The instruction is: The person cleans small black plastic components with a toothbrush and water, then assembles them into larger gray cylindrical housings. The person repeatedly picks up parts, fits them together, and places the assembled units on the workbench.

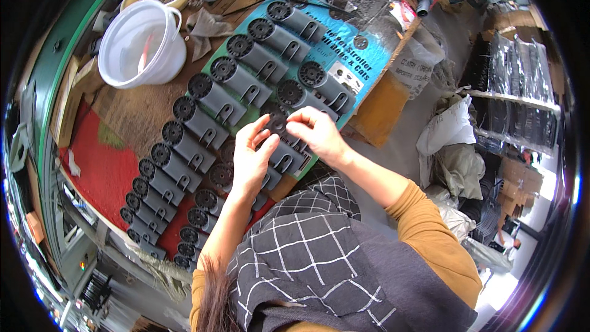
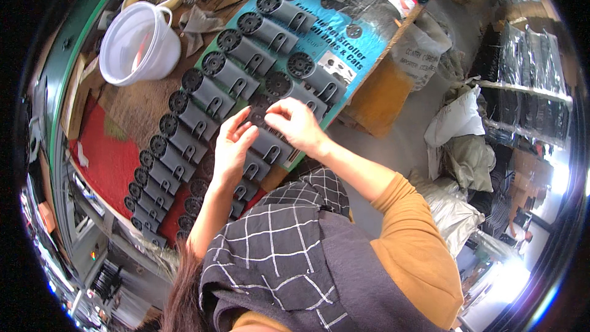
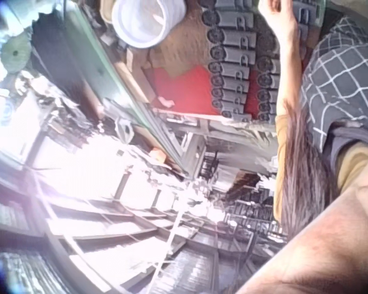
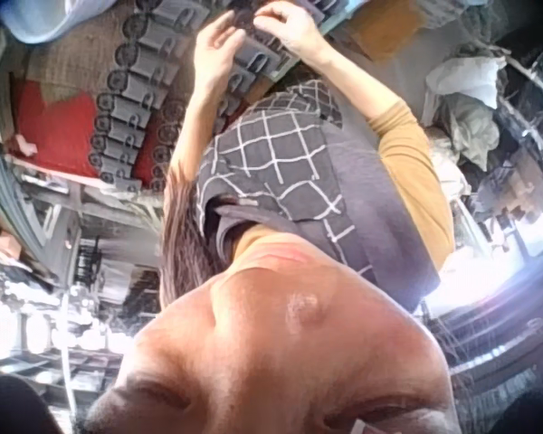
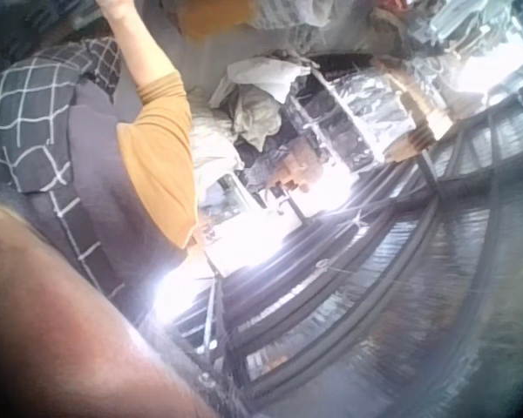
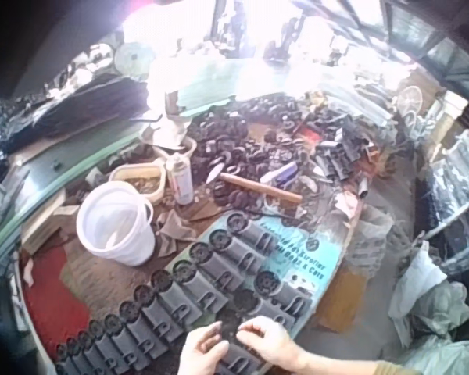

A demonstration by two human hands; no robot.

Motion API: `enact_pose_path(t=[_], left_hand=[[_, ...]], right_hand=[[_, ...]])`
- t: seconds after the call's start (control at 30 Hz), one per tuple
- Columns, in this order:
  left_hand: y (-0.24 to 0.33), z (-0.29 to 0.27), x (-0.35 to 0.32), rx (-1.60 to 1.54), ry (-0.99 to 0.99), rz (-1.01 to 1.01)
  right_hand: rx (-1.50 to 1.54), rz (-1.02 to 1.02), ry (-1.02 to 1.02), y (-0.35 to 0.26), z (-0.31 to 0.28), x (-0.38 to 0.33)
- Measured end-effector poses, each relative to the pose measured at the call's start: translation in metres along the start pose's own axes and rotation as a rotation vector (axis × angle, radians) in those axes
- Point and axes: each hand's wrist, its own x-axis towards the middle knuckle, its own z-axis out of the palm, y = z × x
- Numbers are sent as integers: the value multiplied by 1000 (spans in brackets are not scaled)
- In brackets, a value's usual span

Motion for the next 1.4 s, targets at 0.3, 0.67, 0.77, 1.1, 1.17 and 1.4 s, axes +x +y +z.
enact_pose_path(t=[0.3, 0.67, 0.77, 1.1, 1.17, 1.4], left_hand=[[4, -26, 0, 31, 105, -83], [10, -28, -2, 20, 153, -67], [10, -29, 0, 12, 130, -26], [20, -41, -15, -41, 261, -42], [23, -40, -15, -9, 339, 4], [40, -27, -5, -75, 407, 51]], right_hand=[[-1297, -447, 348, 14, -91, 105], [-1463, -555, 131, 39, -85, 74], [-1339, -454, 69, 35, -89, 74], [-929, -822, 155, -48, 54, 213], [-983, -793, 214, -63, 88, 267], [-749, -854, 252, -87, 66, 249]])
